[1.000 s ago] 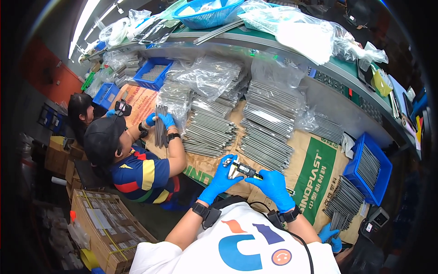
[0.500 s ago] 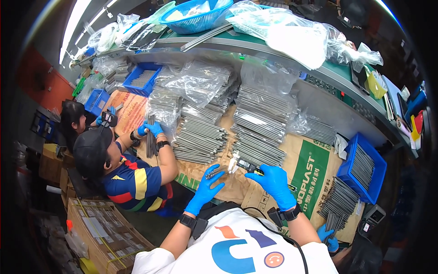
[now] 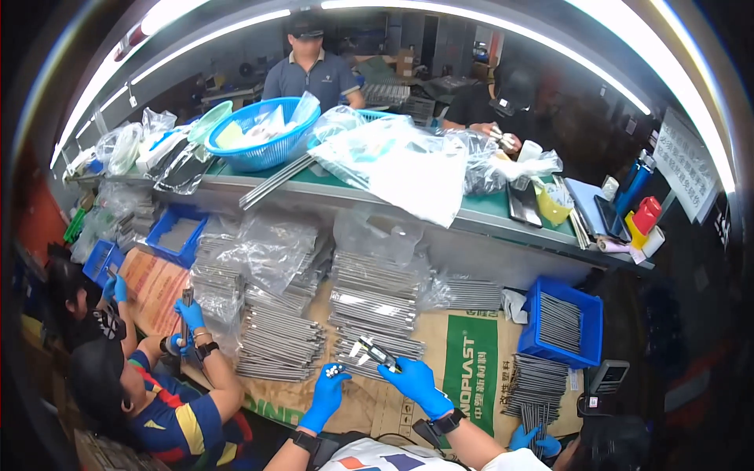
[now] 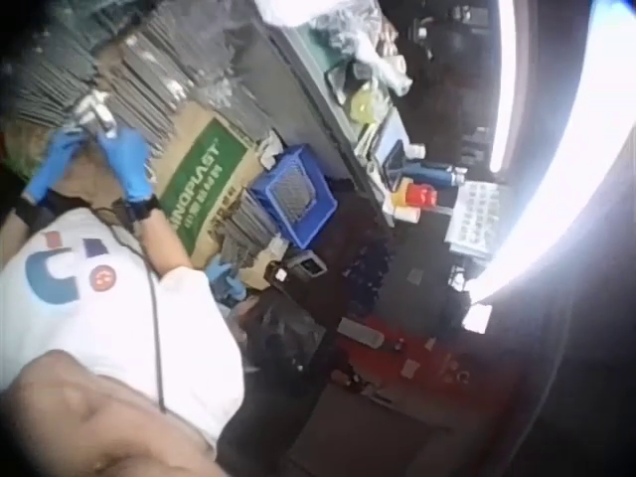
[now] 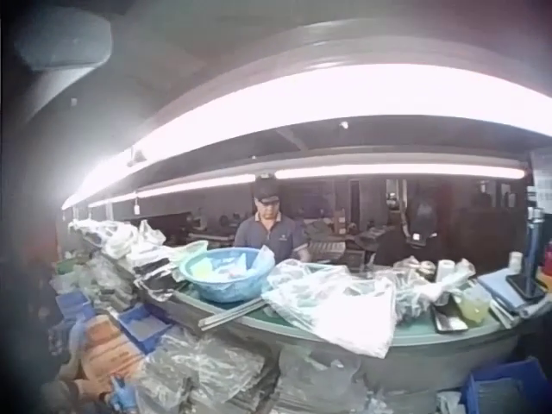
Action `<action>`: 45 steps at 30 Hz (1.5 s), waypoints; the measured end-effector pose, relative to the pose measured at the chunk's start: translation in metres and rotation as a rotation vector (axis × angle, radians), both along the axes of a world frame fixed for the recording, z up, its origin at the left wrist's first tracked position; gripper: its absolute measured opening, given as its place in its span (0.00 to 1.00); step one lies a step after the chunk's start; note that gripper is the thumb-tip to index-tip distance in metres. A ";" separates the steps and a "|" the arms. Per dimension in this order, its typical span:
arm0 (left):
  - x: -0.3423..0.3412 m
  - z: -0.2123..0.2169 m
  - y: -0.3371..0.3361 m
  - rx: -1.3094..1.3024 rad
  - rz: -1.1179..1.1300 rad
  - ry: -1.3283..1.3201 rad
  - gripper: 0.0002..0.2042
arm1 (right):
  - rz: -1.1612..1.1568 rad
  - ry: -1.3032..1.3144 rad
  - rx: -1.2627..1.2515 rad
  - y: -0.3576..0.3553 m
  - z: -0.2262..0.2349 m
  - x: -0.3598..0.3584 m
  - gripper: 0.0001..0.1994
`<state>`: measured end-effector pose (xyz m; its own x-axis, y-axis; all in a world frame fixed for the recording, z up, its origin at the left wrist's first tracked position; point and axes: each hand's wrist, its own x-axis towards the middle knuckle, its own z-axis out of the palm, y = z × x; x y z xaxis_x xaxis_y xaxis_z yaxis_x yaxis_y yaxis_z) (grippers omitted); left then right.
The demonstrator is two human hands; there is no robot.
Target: The person measures metal rods with a digital caliper and places them into a plastic bag before setting the bag into a blue bin.
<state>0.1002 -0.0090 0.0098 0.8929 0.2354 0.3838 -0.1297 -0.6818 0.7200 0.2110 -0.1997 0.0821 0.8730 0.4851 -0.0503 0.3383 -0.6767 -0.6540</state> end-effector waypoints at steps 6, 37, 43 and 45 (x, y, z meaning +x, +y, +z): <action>0.036 -0.027 0.010 0.092 -0.251 0.003 0.09 | -0.112 0.008 -0.065 -0.044 -0.014 -0.017 0.25; -0.014 -0.094 0.098 0.171 0.618 0.326 0.24 | -0.136 0.067 -0.181 -0.056 -0.067 -0.034 0.23; -0.075 -0.140 0.101 0.372 0.565 0.518 0.27 | -0.131 0.077 -0.189 -0.060 -0.061 -0.039 0.23; -0.067 -0.131 0.110 0.388 0.545 0.533 0.26 | -0.165 0.101 -0.184 -0.069 -0.058 -0.041 0.22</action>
<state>0.0330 0.1006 -0.1217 0.7774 0.6231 0.0863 0.5776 -0.7614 0.2945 0.1702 -0.2691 0.0239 0.9257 0.3109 -0.2155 0.1525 -0.8281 -0.5395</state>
